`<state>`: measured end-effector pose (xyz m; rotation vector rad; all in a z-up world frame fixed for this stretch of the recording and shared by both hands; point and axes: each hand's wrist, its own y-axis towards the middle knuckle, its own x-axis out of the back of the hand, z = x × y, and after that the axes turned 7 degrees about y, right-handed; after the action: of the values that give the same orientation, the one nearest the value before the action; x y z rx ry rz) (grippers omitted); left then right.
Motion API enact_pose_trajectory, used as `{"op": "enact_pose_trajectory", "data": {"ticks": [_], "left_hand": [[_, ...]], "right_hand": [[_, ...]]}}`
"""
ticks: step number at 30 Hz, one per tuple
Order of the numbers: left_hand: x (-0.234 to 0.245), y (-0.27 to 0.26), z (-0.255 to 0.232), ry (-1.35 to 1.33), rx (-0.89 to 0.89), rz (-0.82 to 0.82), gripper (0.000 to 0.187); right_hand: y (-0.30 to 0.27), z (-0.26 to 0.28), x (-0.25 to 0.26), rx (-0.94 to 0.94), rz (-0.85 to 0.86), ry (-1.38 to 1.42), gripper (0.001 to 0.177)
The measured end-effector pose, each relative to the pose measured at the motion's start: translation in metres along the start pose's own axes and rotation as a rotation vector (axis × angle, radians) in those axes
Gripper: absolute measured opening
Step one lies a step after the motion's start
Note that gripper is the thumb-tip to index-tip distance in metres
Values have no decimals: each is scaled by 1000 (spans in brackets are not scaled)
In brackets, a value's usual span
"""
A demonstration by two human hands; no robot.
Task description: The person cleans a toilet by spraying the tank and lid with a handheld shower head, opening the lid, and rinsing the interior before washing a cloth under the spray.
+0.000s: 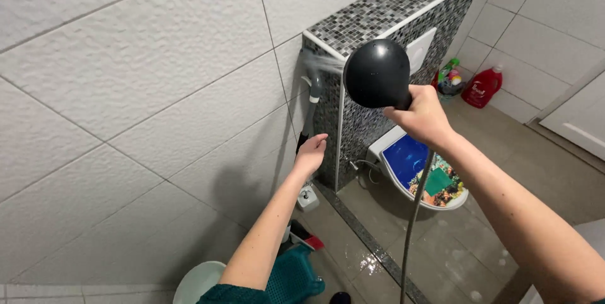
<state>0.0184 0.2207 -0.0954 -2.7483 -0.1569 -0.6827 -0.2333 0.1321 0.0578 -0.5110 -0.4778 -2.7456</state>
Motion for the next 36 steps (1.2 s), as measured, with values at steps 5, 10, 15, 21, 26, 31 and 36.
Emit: {"op": "enact_pose_trajectory", "data": {"ticks": [5,10,15,21,26,31,36], "left_hand": [[-1,-7,7,0,23,-3,47],[-22,4,39,30,61,-34,46],[-37,6,62,7,38,-90,42],[-44,3,85,-31,63,-108,41],[-39,-14,84,-65,113,-104,42],[-42,-20,97,-88,124,-106,42],[-43,-28,108,-95,147,-112,42]], "right_hand": [[-7,-15,-4,-3,19,-33,10],[-16,-37,-10,-52,15,-59,13],[-24,-54,-18,-88,28,-49,14],[-24,-91,-32,-125,63,-130,13],[-25,-109,-43,-133,98,-133,12],[-27,-133,-54,-174,120,-181,16],[-32,-154,-68,-229,160,-239,16]]}}
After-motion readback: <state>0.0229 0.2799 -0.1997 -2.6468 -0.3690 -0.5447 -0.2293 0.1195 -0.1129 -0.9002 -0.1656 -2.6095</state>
